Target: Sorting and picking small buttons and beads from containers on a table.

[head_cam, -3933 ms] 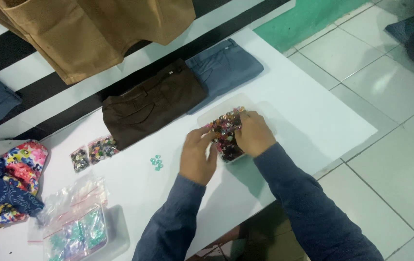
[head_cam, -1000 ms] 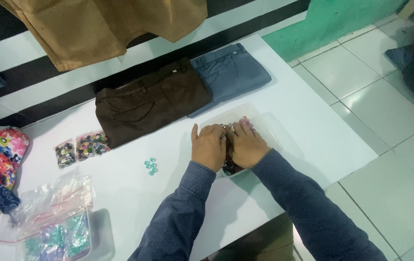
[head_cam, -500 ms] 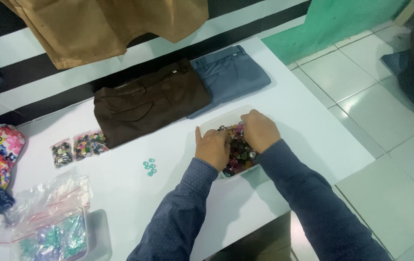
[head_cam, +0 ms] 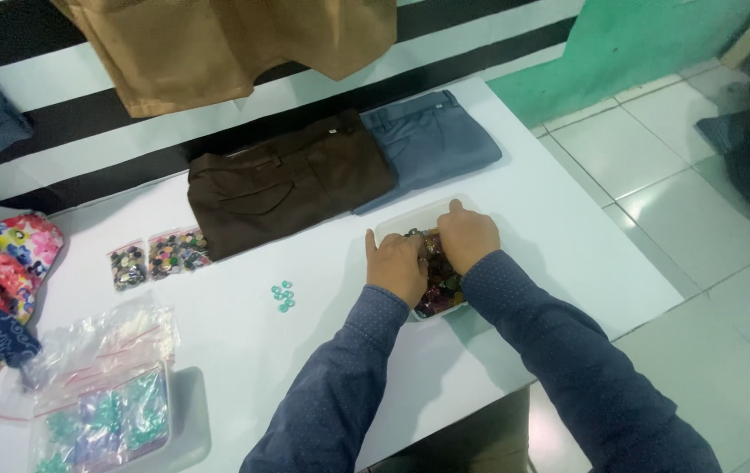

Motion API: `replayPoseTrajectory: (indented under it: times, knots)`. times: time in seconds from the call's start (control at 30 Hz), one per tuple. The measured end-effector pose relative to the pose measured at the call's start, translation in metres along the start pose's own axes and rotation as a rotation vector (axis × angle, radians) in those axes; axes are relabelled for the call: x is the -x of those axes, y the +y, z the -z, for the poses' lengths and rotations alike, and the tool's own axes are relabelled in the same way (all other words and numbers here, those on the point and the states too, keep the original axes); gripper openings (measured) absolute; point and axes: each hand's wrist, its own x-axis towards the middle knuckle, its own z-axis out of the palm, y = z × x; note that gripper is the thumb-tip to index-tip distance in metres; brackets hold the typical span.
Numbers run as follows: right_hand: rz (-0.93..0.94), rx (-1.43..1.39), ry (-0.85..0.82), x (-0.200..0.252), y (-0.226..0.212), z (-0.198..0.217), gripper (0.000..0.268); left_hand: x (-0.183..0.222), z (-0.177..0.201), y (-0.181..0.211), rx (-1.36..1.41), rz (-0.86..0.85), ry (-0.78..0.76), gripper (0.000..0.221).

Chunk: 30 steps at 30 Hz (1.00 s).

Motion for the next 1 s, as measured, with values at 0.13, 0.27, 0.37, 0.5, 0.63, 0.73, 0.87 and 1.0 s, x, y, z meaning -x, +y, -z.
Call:
replayPoseTrajectory:
  times: [0.13,0.27,0.37,0.5,0.63,0.73,0.87,1.0]
  knots:
    - [0.022,-0.122,0.021,0.011,0.002,0.007,0.017,-0.004,-0.005,-0.001,0.009,0.015,0.043,0.022]
    - [0.033,-0.443,-0.037,0.028,-0.003,0.029,0.026,-0.003,-0.003,0.003,0.071,0.053,0.08,0.027]
    - [0.067,-0.605,0.002,0.041,-0.003,0.045,0.03,-0.003,-0.005,0.0,0.136,0.06,0.126,0.029]
    - [0.02,-0.709,0.053,0.059,-0.011,0.066,0.034,0.01,-0.004,-0.001,0.262,-0.023,0.277,0.022]
    - [-0.019,-0.768,0.091,0.061,-0.025,0.072,0.031,0.028,0.005,-0.008,0.254,-0.052,0.36,0.02]
    - [-0.054,-0.804,0.112,0.067,-0.042,0.079,0.031,0.038,-0.003,-0.023,0.255,-0.067,0.443,0.022]
    - [0.092,-0.902,0.175,0.074,-0.074,0.086,0.025,0.067,-0.006,-0.052,0.234,-0.167,0.739,0.024]
    - [0.227,-1.059,0.099,0.076,-0.12,0.083,0.019,0.115,0.005,-0.08,0.32,-0.13,0.769,0.023]
